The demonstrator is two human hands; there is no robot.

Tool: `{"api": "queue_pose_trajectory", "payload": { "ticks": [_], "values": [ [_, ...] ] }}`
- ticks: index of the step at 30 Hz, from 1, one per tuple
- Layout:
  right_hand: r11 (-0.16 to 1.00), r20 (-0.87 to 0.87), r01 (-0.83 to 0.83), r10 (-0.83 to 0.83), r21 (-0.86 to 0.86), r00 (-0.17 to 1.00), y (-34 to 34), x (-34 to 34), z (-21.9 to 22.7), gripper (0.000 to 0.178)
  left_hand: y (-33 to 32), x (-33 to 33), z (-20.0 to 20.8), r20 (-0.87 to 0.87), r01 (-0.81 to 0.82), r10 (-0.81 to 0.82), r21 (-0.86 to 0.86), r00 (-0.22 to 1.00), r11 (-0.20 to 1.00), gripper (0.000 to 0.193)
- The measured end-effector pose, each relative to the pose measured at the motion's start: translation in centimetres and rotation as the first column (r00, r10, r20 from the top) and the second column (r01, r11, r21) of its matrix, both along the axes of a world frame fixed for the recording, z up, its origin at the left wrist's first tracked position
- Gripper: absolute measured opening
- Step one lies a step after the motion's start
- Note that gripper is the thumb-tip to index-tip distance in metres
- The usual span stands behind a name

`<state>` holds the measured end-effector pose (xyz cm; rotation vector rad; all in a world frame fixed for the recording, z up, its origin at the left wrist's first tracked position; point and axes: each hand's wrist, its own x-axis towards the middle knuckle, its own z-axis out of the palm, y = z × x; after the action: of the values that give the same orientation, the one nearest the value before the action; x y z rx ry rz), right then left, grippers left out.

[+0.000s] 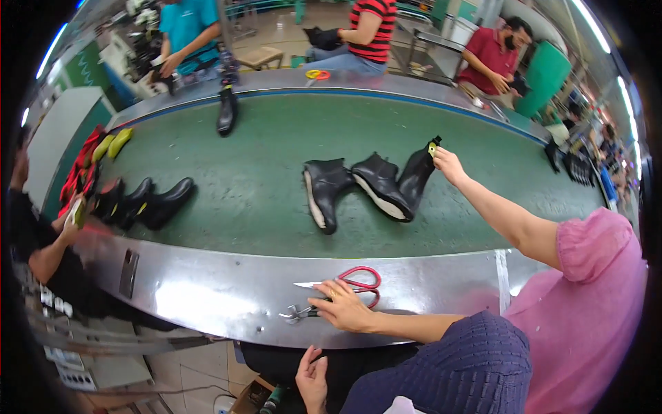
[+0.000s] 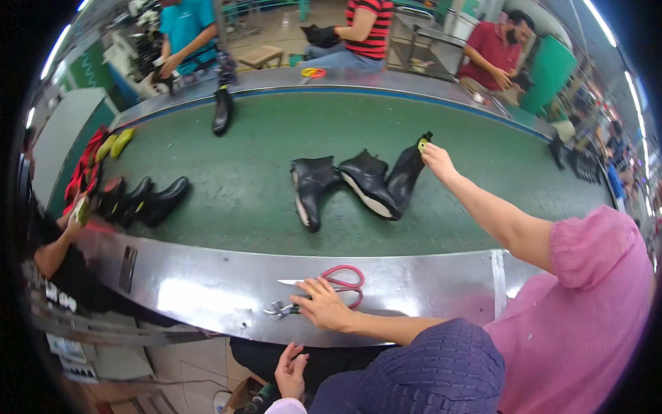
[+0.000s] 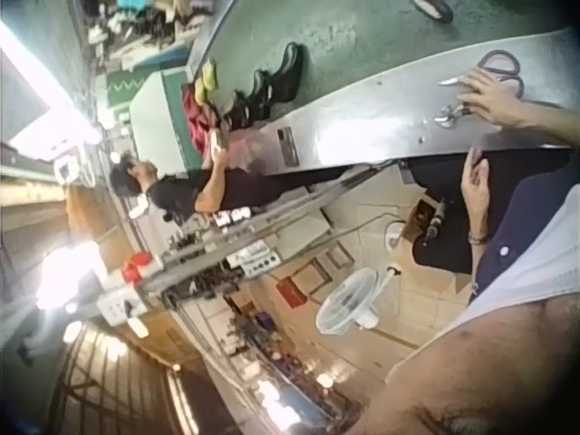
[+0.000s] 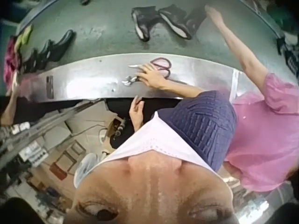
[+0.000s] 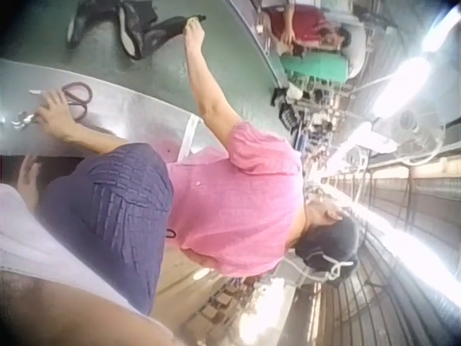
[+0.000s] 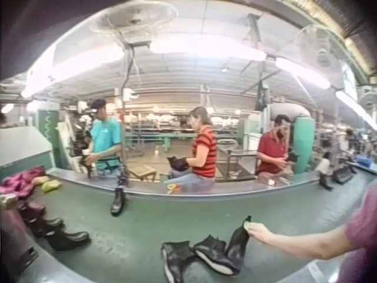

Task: The recorder is assembling and inspecting shoes on a factory production line, using various hand tools to trim and adjust the shoe components.

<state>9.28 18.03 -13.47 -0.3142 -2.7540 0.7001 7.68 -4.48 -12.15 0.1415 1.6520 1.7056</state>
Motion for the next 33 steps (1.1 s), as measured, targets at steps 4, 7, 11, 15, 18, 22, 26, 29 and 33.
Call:
{"api": "queue_pose_trajectory", "payload": {
  "ticks": [4, 7, 11, 15, 18, 22, 26, 29, 33],
  "values": [
    [0.994, -0.032, -0.053, 0.056, 0.091, 0.998, 0.1, 2.1, 0.0, 0.054, -1.3, -2.8, -2.1, 0.037, 0.021, -0.018, -0.076, 0.999, 0.997, 0.039],
    [0.99, -0.127, -0.105, 0.117, 0.098, 0.985, -0.1, 1.9, -1.5, 0.051, -1.7, -5.1, -3.6, 0.11, 0.085, -0.066, -0.17, 0.992, 0.982, 0.029],
    [0.99, -0.11, -0.05, 0.065, 0.135, 0.992, -0.2, 2.3, -2.5, 0.053, 1.2, -6.5, 0.7, 0.101, 0.271, -0.256, -0.196, 0.961, 0.942, 0.037],
    [0.998, -0.261, -0.057, 0.061, 0.022, 0.964, -0.4, 2.3, -2.3, 0.052, 5.0, -8.8, 3.2, -0.12, 0.269, -0.294, -0.19, 0.948, 0.944, 0.029],
    [0.998, -0.277, -0.059, 0.063, 0.024, 0.959, -0.3, 2.3, -2.4, 0.052, 9.9, -9.9, 10.6, -0.283, 0.217, -0.211, -0.01, 0.936, 0.976, 0.029],
    [0.997, -0.26, -0.056, 0.068, 0.05, 0.963, -0.4, 1.8, -2.1, 0.046, 13.7, -9.5, 19.4, -0.193, 0.06, 0.165, 0.805, 0.967, 0.59, 0.017],
    [0.998, -0.265, -0.048, 0.06, 0.052, 0.962, -0.5, 1.6, -2.4, 0.045, 15.2, -7.9, 27.2, -0.35, 0.306, 0.007, 0.828, 0.937, 0.471, 0.012],
    [0.998, -0.295, -0.056, 0.062, 0.029, 0.953, -0.8, 1.5, -2.6, 0.048, 14.8, -7.9, 28.1, -0.362, 0.357, -0.052, 0.865, 0.931, 0.354, 0.009],
    [0.998, -0.291, -0.031, 0.043, 0.046, 0.956, -0.9, 2.0, -2.7, 0.044, 14.4, -7.3, 28.5, -0.375, 0.387, -0.097, 0.887, 0.922, 0.251, 0.008]
  ]
}}
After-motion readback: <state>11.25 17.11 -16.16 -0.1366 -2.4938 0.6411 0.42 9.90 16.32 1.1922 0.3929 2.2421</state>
